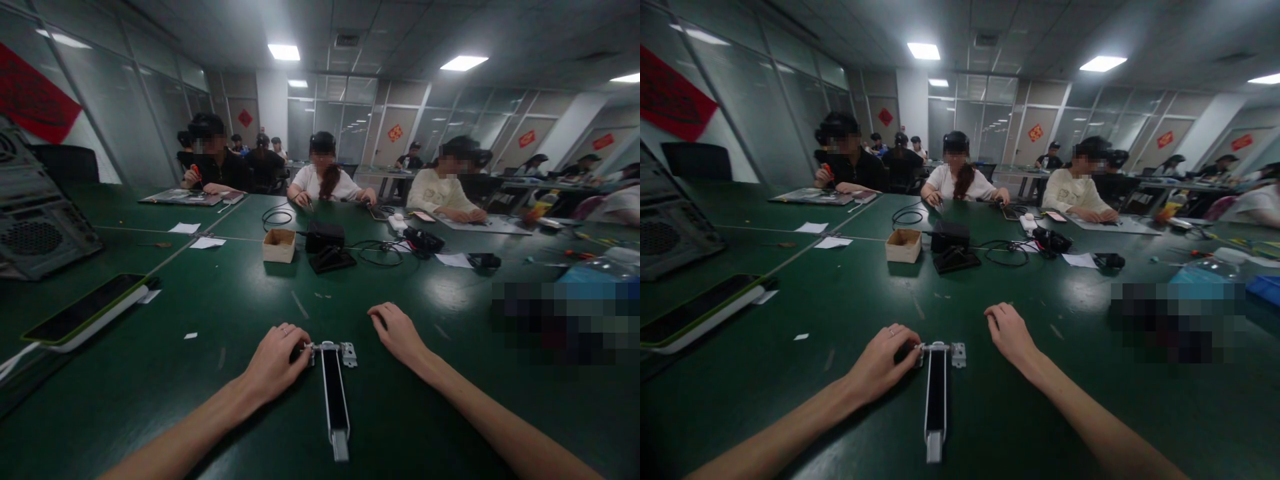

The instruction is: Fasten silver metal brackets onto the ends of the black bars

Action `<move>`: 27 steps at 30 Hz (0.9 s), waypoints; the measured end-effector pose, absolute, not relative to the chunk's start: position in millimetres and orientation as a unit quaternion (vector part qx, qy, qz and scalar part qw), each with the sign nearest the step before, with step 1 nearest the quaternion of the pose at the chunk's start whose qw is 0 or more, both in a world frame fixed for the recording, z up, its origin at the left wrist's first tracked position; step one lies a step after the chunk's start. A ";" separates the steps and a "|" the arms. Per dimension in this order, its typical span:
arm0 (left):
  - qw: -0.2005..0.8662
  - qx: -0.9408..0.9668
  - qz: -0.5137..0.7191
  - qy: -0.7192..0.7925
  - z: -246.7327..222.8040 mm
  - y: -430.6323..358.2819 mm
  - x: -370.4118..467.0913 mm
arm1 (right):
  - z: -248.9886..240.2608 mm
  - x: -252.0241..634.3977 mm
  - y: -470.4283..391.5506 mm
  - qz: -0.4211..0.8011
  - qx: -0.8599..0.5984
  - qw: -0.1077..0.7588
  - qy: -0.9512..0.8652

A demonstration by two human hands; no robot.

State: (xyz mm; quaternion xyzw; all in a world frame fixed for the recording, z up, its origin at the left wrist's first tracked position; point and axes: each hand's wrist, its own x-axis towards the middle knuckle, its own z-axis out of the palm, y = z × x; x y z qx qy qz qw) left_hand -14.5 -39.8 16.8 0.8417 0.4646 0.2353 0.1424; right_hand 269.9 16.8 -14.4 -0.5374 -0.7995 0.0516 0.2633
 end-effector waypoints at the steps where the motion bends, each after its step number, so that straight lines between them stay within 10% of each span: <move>1: 0.142 0.841 0.238 0.465 16.8 -39.7 -14.6 | -14.1 268.6 15.4 0.056 -0.532 0.273 -0.800; 27: 0.116 0.831 0.257 0.479 18.5 -39.5 -13.7 | -16.3 263.4 18.1 0.091 -0.542 0.271 -0.790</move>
